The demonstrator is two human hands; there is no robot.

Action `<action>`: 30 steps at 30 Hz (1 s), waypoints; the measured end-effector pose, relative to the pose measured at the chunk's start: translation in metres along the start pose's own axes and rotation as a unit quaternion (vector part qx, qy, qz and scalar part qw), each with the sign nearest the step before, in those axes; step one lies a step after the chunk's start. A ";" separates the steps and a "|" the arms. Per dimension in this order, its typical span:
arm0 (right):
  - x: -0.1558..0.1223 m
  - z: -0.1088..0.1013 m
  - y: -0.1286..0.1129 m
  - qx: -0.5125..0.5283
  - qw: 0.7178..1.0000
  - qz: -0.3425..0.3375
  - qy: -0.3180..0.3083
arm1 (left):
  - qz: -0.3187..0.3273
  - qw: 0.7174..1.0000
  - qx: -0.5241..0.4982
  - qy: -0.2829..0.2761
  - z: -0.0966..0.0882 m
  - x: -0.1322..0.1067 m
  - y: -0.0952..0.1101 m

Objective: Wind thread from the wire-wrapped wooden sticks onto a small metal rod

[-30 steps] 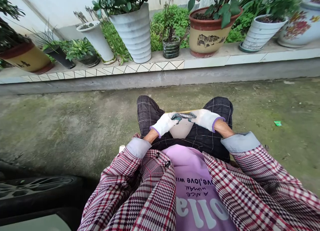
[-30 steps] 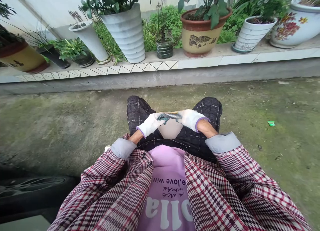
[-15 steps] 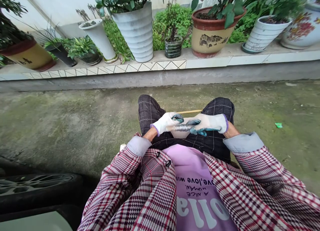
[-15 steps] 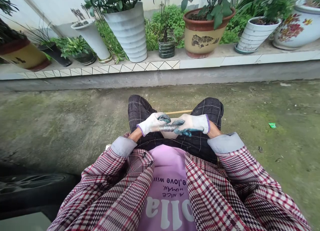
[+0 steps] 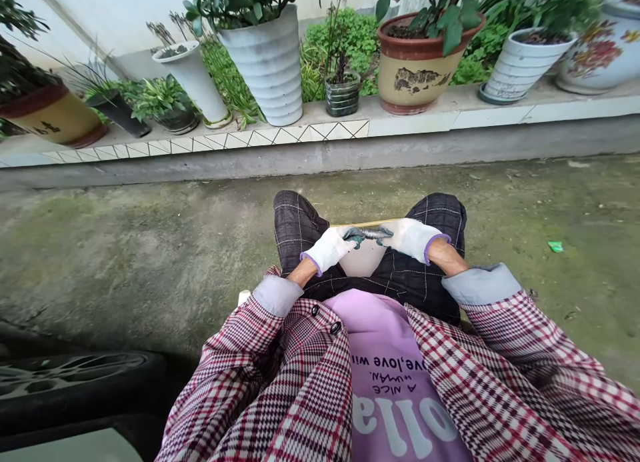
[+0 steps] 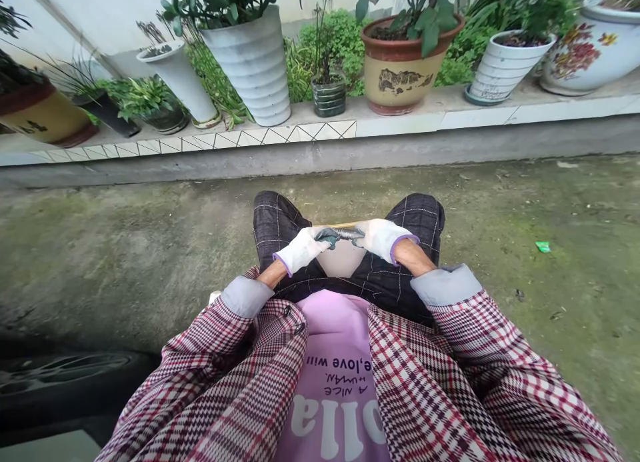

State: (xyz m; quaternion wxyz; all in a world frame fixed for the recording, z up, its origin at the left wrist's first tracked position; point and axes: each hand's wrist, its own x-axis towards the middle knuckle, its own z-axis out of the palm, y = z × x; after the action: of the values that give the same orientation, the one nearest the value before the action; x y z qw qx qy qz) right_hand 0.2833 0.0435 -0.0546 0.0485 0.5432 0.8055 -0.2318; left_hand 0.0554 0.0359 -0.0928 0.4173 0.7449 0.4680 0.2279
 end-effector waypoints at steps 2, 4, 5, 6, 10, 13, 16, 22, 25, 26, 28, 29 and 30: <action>0.003 -0.004 0.003 -0.016 0.999 0.020 0.020 | -0.006 0.997 -0.070 0.003 0.002 0.002 -0.002; 0.002 -0.009 0.001 0.015 0.998 0.032 0.055 | -0.014 0.989 -0.146 0.008 0.004 0.003 -0.002; 0.001 -0.011 -0.001 0.062 0.995 0.034 0.070 | -0.016 0.983 -0.180 0.010 0.004 0.003 -0.001; -0.002 -0.012 -0.003 0.129 0.988 0.034 0.077 | -0.016 0.978 -0.208 0.012 0.003 0.003 0.001; -0.009 -0.011 -0.014 0.386 0.921 0.035 0.039 | -0.003 0.966 -0.259 -0.012 0.000 -0.002 0.012; -0.008 -0.008 -0.016 0.375 0.925 0.030 0.045 | 0.022 0.964 -0.260 -0.051 -0.002 -0.005 0.016; -0.006 -0.009 -0.015 0.339 0.938 0.037 0.060 | 0.015 0.967 -0.253 -0.040 -0.003 -0.005 0.016; -0.006 -0.010 -0.014 0.215 0.974 0.021 0.071 | 0.026 0.970 -0.236 -0.053 -0.014 -0.009 0.024; -0.001 -0.007 -0.011 0.100 0.992 -0.025 0.078 | 0.038 0.971 -0.228 -0.066 -0.018 -0.013 0.030; 0.001 -0.005 -0.009 0.074 0.994 -0.036 0.073 | 0.037 0.972 -0.225 -0.063 -0.017 -0.013 0.031; 0.003 -0.004 -0.007 0.057 0.996 -0.036 0.061 | 0.027 0.973 -0.222 -0.053 -0.013 -0.012 0.029; 0.003 -0.005 -0.006 0.082 0.995 -0.023 0.055 | 0.018 0.973 -0.225 -0.046 -0.011 -0.011 0.026; 0.002 -0.006 -0.007 0.133 0.990 -0.005 0.048 | 0.008 0.972 -0.230 -0.040 -0.008 -0.009 0.023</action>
State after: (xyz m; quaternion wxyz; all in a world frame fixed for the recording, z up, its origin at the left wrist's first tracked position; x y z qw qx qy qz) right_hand 0.2777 0.0453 -0.0478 -0.0638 0.5509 0.7718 -0.3110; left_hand 0.0574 0.0262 -0.0690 0.5946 0.6410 0.3796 0.3026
